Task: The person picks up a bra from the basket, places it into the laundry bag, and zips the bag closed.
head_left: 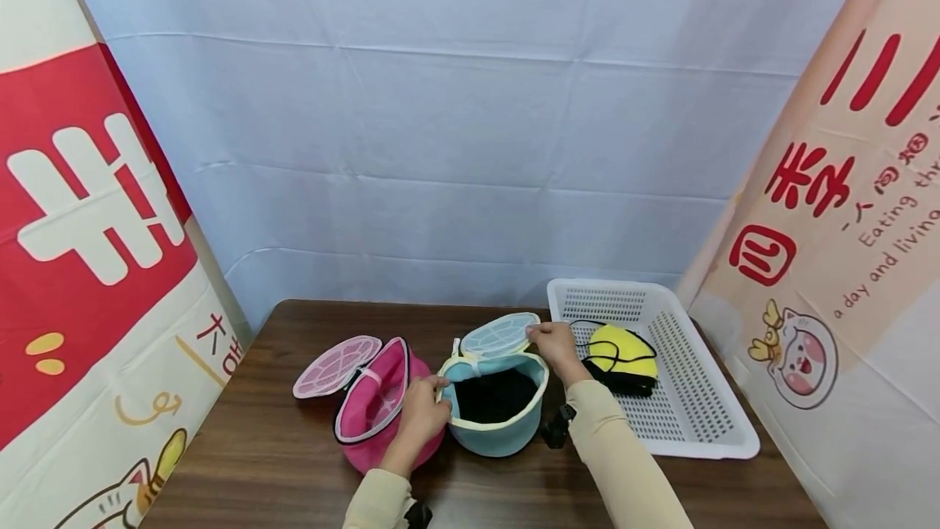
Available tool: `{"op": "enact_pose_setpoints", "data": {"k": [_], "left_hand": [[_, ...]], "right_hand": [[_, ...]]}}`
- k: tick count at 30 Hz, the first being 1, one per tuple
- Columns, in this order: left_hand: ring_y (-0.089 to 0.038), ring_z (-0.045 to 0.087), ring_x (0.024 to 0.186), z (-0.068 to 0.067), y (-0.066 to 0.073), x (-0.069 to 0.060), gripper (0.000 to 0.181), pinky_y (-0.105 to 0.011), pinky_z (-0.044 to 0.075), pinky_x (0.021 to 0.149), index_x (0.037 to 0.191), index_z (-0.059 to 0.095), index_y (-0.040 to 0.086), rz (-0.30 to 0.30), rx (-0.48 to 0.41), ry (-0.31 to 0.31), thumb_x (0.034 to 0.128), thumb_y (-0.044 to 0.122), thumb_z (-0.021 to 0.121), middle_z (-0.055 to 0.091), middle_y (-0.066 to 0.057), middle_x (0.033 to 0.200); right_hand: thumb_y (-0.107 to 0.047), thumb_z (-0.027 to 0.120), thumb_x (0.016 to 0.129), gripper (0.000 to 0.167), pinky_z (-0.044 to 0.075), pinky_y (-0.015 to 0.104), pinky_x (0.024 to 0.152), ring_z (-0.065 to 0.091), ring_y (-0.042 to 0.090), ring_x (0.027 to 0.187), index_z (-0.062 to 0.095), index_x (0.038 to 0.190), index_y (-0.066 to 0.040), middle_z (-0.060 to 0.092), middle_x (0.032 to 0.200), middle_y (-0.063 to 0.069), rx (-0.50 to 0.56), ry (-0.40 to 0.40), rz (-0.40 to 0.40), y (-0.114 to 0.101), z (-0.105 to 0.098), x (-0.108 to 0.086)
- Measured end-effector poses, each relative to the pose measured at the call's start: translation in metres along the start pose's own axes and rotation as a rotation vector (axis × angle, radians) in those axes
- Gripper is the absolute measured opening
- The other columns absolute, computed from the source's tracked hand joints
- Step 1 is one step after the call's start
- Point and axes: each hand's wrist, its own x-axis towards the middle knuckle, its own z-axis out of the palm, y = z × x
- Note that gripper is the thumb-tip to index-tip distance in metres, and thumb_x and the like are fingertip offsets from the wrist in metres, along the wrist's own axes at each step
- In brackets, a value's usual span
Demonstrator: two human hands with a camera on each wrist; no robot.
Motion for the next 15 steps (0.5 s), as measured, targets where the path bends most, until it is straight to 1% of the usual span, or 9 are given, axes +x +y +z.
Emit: {"op": "enact_pose_setpoints", "data": {"k": [3,7,11,15], "left_hand": [[-0.021,0.048,0.074,-0.0001,0.0,0.0,0.027,-0.034,0.043,0.065,0.096,0.068,-0.004,0.001,-0.004,-0.001,0.069,-0.007,0.064,0.052,-0.01,0.084],[-0.021,0.048,0.074,0.0,-0.0002,-0.0001,0.029,-0.034,0.043,0.065,0.097,0.068,-0.005,0.003,-0.007,-0.002,0.0687,-0.006,0.064,0.053,-0.011,0.085],[-0.024,0.05,0.08,-0.0003,0.0003,-0.0001,0.031,-0.038,0.044,0.07,0.1,0.067,-0.008,-0.002,-0.011,0.006,0.0693,-0.006,0.063,0.056,-0.014,0.091],[-0.027,0.052,0.084,0.0001,0.0004,-0.0002,0.031,-0.04,0.044,0.073,0.1,0.067,-0.008,-0.008,-0.009,0.018,0.0695,-0.005,0.063,0.058,-0.016,0.094]], "right_hand": [[-0.011,0.059,0.091,0.025,0.047,0.042,0.079,0.055,0.034,0.103,0.065,0.109,0.005,0.06,0.111,0.02,0.087,0.043,0.022,0.0017,0.0012,0.0018],[-0.005,0.059,0.089,0.024,0.051,0.035,0.072,0.061,0.028,0.09,0.064,0.109,0.007,0.062,0.107,0.02,0.224,0.071,0.058,0.0022,0.0007,0.0038],[-0.003,0.06,0.087,0.024,0.051,0.032,0.067,0.062,0.021,0.081,0.064,0.108,0.008,0.063,0.103,0.019,0.279,0.103,0.064,0.0012,-0.0017,0.0044],[-0.002,0.061,0.086,0.024,0.052,0.032,0.069,0.063,0.022,0.083,0.065,0.106,0.008,0.063,0.103,0.02,0.304,0.112,0.065,0.0008,-0.0023,0.0042]]}}
